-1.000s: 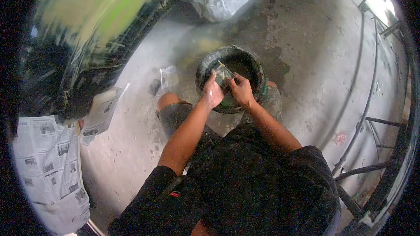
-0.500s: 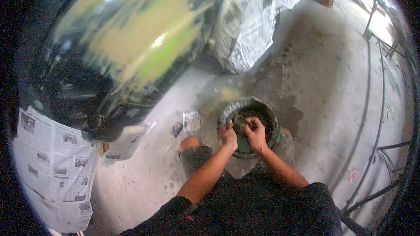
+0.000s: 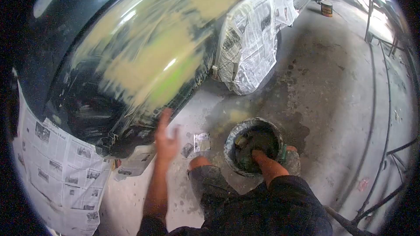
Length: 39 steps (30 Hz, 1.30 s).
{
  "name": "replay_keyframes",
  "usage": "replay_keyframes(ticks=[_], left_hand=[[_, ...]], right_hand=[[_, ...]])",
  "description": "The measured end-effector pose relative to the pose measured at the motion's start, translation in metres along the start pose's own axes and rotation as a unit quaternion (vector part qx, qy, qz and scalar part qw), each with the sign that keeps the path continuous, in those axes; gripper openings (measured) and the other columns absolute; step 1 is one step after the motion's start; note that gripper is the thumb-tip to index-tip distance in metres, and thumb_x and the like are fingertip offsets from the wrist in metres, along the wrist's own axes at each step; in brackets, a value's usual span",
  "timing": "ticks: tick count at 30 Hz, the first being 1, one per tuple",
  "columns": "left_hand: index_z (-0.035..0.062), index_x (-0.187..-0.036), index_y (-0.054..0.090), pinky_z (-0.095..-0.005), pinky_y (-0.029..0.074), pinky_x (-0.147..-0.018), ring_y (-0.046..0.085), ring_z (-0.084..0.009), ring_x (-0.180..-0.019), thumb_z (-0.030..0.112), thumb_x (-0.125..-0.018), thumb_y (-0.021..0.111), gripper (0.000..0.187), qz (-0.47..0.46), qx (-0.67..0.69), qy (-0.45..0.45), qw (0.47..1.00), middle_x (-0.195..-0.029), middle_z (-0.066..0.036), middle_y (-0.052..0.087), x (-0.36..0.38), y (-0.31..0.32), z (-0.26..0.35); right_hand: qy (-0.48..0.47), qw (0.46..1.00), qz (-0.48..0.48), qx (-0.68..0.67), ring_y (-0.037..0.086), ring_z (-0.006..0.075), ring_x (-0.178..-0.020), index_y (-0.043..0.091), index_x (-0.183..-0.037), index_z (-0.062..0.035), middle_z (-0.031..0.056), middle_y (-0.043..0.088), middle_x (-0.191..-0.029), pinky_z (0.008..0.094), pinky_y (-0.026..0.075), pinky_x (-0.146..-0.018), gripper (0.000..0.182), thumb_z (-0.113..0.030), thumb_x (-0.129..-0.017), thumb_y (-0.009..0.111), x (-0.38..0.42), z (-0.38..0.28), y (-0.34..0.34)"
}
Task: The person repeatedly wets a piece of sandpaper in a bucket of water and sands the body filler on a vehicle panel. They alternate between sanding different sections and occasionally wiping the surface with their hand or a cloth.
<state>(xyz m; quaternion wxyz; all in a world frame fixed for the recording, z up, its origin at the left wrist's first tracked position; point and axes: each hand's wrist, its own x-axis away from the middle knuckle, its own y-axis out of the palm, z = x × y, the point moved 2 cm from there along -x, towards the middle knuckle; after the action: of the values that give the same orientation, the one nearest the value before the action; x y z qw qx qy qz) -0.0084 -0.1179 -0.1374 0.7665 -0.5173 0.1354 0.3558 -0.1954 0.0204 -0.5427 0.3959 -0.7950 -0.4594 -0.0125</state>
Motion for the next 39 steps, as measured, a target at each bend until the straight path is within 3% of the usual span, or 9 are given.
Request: replay_keyframes(ticks=[4, 7, 9, 10, 14, 17, 23, 31, 39], left_hand=[[0.0073, -0.148, 0.042, -0.0537, 0.021, -0.118, 0.028, -0.0381, -0.146, 0.023, -0.094, 0.060, 0.059, 0.077, -0.447, 0.129, 0.882, -0.154, -0.019, 0.037, -0.039, -0.141, 0.015], [0.0078, -0.150, 0.039, -0.0587, 0.014, -0.118, 0.019, -0.0374, -0.150, 0.030, -0.095, 0.057, 0.062, 0.075, -0.557, 0.126, 0.817, -0.159, -0.017, 0.029, -0.038, -0.190, -0.006], [0.0068, -0.152, 0.035, -0.0601, 0.015, -0.117, 0.015, -0.0381, -0.150, 0.035, -0.094, 0.055, 0.067, 0.055, -0.626, 0.158, 0.762, -0.161, -0.016, 0.023, -0.038, -0.197, -0.016], [0.0075, -0.152, 0.034, -0.0606, 0.015, -0.117, 0.013, -0.0384, -0.151, 0.037, -0.093, 0.054, 0.069, 0.064, -0.637, 0.161, 0.752, -0.163, -0.016, 0.020, -0.039, -0.193, -0.019], [0.0084, -0.153, 0.034, -0.0608, 0.016, -0.117, 0.015, -0.0397, -0.150, 0.037, -0.094, 0.053, 0.068, 0.072, -0.641, 0.149, 0.750, -0.162, -0.017, 0.020, -0.042, -0.187, -0.014], [0.0102, -0.152, 0.036, -0.0614, 0.014, -0.116, 0.016, -0.0402, -0.150, 0.037, -0.093, 0.053, 0.067, 0.059, -0.625, 0.157, 0.762, -0.162, -0.018, 0.022, -0.036, -0.195, -0.019], [0.0119, -0.150, 0.042, -0.0647, 0.009, -0.115, 0.017, -0.0448, -0.148, 0.045, -0.094, 0.052, 0.066, 0.109, -0.655, 0.163, 0.730, -0.160, -0.020, 0.025, -0.011, -0.226, -0.037], [0.0082, -0.146, 0.047, -0.0647, 0.011, -0.114, 0.024, -0.0490, -0.145, 0.045, -0.096, 0.048, 0.062, 0.135, -0.631, 0.200, 0.738, -0.156, -0.025, 0.031, -0.016, -0.222, -0.036], [0.0074, -0.146, 0.046, -0.0637, 0.009, -0.115, 0.024, -0.0489, -0.145, 0.045, -0.096, 0.049, 0.063, 0.136, -0.630, 0.203, 0.737, -0.156, -0.025, 0.030, -0.015, -0.222, -0.035]], right_hand=[[-0.053, 0.997, -0.033, -0.034, 0.059, 0.0254, -0.075, 0.068, -0.099, 0.0012, 0.0127, 0.065, -0.082, 0.0417, 0.048, -0.068, 0.021, -0.013, -0.087, 0.058, -0.002, -0.009, -0.064], [-0.090, 0.992, -0.060, -0.062, 0.056, 0.0196, -0.067, 0.072, -0.091, 0.0018, 0.0086, 0.065, -0.075, 0.0398, 0.046, -0.063, 0.024, -0.016, -0.090, 0.056, 0.010, 0.003, -0.100], [-0.149, 0.952, 0.031, -0.264, 0.053, 0.0143, -0.073, 0.057, -0.126, 0.0021, 0.0095, 0.062, -0.081, 0.0351, 0.047, -0.067, 0.035, -0.014, -0.096, 0.048, 0.088, -0.115, -0.212], [-0.295, 0.894, 0.175, -0.289, 0.052, 0.0142, -0.077, 0.058, -0.126, 0.0013, 0.0092, 0.062, -0.084, 0.0330, 0.047, -0.072, 0.035, -0.017, -0.098, 0.048, 0.064, -0.131, -0.224], [-0.326, 0.825, 0.266, -0.376, 0.063, 0.0266, -0.107, 0.043, -0.144, 0.0023, 0.0272, 0.065, -0.115, 0.0340, 0.046, -0.095, 0.050, -0.016, -0.097, 0.050, 0.078, -0.296, -0.340], [-0.394, 0.689, 0.519, -0.317, 0.041, 0.0369, -0.139, 0.033, -0.146, 0.0094, 0.0345, 0.040, -0.146, 0.0366, 0.031, -0.114, 0.060, -0.026, -0.100, 0.050, 0.003, -0.380, -0.374], [-0.394, 0.722, 0.502, -0.267, 0.010, 0.0499, -0.147, 0.016, -0.149, 0.0153, 0.0362, 0.015, -0.156, 0.0522, 0.007, -0.121, 0.077, -0.027, -0.095, 0.052, 0.048, -0.446, -0.284], [-0.251, 0.684, 0.614, -0.303, 0.024, 0.0424, -0.145, 0.024, -0.145, 0.0185, 0.0351, 0.028, -0.152, 0.0478, 0.014, -0.121, 0.068, -0.035, -0.103, 0.031, -0.076, -0.399, -0.474], [-0.328, 0.734, 0.550, -0.226, 0.014, 0.0469, -0.147, 0.017, -0.147, 0.0180, 0.0363, 0.018, -0.155, 0.0493, 0.011, -0.121, 0.071, -0.034, -0.102, 0.037, -0.004, -0.420, -0.336]])
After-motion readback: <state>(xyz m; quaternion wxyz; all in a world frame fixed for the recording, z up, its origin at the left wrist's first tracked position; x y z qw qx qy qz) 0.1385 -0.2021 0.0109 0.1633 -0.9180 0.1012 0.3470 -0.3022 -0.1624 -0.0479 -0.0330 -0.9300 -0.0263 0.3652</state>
